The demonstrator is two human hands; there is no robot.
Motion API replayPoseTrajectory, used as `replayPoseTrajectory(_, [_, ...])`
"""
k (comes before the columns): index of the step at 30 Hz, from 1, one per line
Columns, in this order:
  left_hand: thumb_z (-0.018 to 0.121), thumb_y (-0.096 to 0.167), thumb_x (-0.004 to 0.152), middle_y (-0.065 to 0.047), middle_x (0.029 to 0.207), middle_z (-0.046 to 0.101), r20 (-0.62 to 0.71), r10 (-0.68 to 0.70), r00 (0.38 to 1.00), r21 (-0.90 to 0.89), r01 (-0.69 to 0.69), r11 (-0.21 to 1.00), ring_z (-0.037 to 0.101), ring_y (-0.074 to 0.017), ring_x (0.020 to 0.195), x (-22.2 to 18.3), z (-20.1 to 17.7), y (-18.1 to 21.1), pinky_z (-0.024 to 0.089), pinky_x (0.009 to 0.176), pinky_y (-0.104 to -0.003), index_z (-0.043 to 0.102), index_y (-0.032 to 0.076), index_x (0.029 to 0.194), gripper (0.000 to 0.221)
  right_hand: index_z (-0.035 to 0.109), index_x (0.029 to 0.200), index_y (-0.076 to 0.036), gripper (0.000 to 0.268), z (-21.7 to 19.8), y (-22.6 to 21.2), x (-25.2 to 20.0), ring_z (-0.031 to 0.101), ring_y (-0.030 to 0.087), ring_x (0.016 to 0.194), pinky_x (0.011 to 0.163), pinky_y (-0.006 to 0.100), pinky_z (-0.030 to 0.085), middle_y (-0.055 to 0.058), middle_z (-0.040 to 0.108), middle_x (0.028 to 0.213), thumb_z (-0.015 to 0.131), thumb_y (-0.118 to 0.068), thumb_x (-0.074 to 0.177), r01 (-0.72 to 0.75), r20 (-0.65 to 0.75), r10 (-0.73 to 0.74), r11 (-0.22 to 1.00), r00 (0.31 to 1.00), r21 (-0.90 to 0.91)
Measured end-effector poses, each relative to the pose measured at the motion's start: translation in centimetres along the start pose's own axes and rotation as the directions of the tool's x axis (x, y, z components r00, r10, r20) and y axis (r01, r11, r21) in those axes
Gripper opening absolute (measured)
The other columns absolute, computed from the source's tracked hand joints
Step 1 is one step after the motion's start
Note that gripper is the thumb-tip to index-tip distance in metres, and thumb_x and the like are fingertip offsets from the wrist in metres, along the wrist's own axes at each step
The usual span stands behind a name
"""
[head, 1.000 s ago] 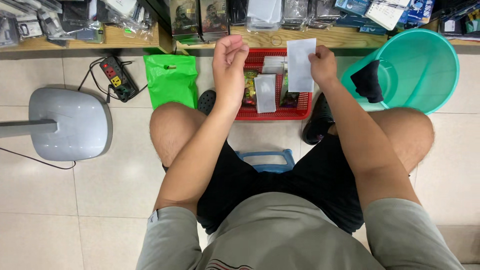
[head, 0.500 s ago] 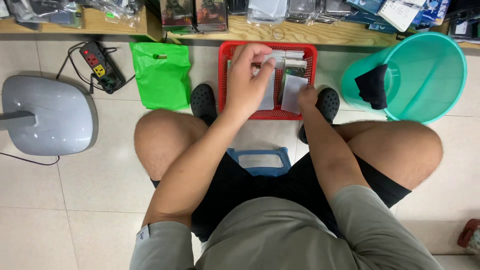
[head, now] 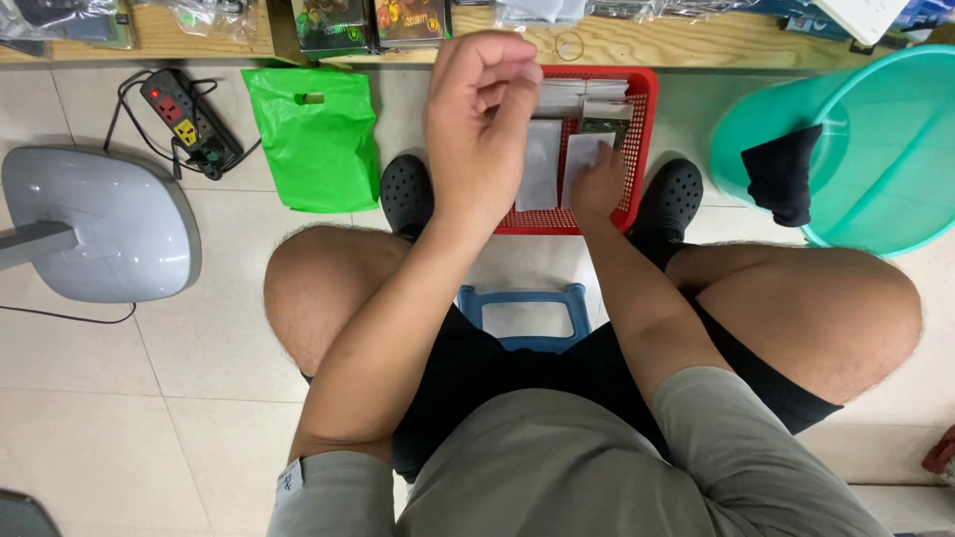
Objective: The person wipes the exterior of a retail box for a phone screen protector with a cloth, then opens the box and removes the internal contents including several packaged screen protectors.
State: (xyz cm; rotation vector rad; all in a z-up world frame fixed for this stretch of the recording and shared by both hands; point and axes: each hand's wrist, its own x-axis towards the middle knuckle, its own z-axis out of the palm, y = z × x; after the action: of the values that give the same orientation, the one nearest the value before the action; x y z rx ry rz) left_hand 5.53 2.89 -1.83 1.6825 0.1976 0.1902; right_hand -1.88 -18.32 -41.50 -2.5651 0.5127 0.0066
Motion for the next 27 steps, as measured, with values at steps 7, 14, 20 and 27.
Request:
replayPoseTrajectory(7, [0.062, 0.011, 0.100, -0.003, 0.109, 0.059, -0.017, -0.024, 1.000, -0.165, 0.021, 0.986, 0.066, -0.0148, 0.099, -0.2, -1.0, -0.2, 0.057, 0.089, -0.025, 0.065, 0.009, 0.104, 0.005, 0.050, 0.150, -0.005, 0.054, 2.3, -3.1, -4.0, 0.044, 0.036, 0.139, 0.095, 0.053, 0.055, 0.012, 0.046, 0.151, 0.060, -0.019, 0.099, 0.180, 0.585, -0.164, 0.983, 0.795, 0.031])
replayPoseTrajectory(14, [0.063, 0.012, 0.099, -0.002, 0.104, 0.066, 0.009, -0.098, 0.995, -0.120, 0.098, 0.988, 0.068, -0.0142, 0.095, -0.7, -1.3, -1.1, 0.054, 0.083, -0.023, 0.066, 0.010, 0.102, 0.005, 0.043, 0.143, -0.006, 0.063, 1.8, -5.3, -3.0, 0.053, 0.045, 0.118, 0.093, 0.058, 0.051, 0.022, 0.050, 0.135, 0.070, -0.037, 0.096, 0.004, 0.497, 0.089, 0.983, 0.863, -0.184])
replayPoseTrajectory(20, [0.066, 0.036, 0.095, -0.005, 0.096, 0.068, 0.400, -0.203, 0.894, 0.445, 0.005, 0.896, 0.074, -0.0357, 0.098, -4.4, 2.3, -4.2, 0.062, 0.077, -0.053, 0.067, 0.020, 0.107, 0.020, 0.023, 0.157, -0.010, 0.074, 0.2, -8.5, -2.7, 0.047, 0.045, 0.126, 0.092, 0.061, 0.052, 0.022, 0.040, 0.143, 0.057, -0.039, 0.098, -0.160, 0.598, 0.222, 0.975, 0.770, -0.156])
replayPoseTrajectory(27, [0.062, 0.037, 0.095, -0.029, 0.120, 0.069, 0.747, -0.412, 0.522, 0.634, -0.372, 0.678, 0.058, -0.0495, 0.129, -10.2, 5.4, -6.7, 0.043, 0.106, -0.064, 0.070, 0.008, 0.127, 0.044, 0.032, 0.148, -0.005, 0.061, -1.5, -10.6, -1.8, 0.053, 0.044, 0.117, 0.085, 0.058, 0.053, 0.024, 0.046, 0.134, 0.058, -0.033, 0.101, -0.200, 0.604, 0.118, 0.977, 0.788, 0.071])
